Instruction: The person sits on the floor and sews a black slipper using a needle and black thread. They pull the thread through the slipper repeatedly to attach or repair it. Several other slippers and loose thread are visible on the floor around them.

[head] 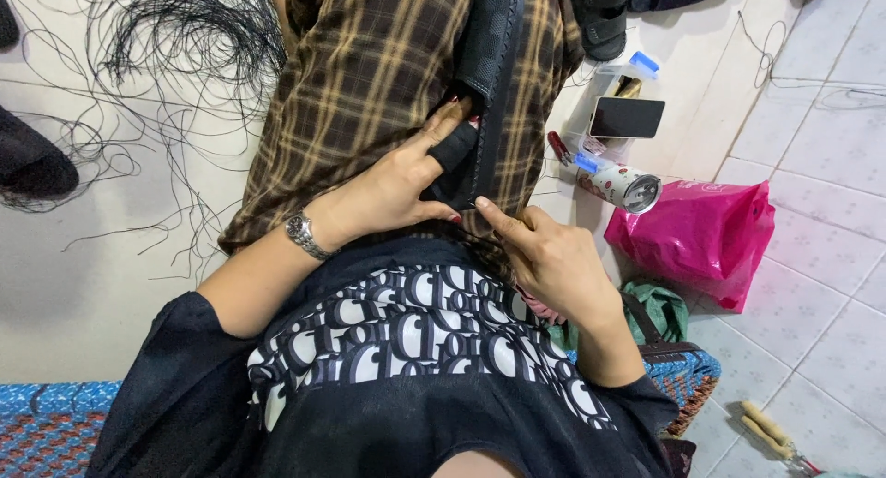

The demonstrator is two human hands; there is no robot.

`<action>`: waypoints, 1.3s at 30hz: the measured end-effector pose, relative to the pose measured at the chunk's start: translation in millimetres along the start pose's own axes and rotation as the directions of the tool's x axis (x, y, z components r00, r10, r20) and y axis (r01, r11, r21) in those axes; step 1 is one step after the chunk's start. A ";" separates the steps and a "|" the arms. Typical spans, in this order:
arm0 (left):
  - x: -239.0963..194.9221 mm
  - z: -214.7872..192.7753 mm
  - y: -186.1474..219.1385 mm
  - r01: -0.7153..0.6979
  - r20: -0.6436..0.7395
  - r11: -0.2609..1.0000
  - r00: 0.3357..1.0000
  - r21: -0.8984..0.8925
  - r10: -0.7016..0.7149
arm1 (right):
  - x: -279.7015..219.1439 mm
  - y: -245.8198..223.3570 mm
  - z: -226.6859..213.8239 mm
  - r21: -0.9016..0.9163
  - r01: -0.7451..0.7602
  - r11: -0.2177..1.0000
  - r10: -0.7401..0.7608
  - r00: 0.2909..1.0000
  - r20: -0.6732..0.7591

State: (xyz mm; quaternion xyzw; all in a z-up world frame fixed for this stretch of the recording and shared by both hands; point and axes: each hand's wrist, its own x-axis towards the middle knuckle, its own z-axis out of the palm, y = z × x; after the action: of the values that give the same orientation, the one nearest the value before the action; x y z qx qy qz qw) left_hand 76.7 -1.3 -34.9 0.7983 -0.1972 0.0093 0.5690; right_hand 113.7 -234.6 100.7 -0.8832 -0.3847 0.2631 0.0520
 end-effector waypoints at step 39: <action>-3.9 4.6 -6.8 -0.181 -0.257 0.970 0.941 0.163 0.219 | 29.6 -4.6 -6.5 0.477 0.211 0.853 -0.085 0.959 -0.271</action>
State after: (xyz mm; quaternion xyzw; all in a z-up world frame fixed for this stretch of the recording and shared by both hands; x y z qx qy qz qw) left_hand 74.4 -2.4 -43.6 0.8022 -0.1957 0.1906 0.5308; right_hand 130.7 -209.7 95.1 -0.8319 -0.3612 0.2402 0.3459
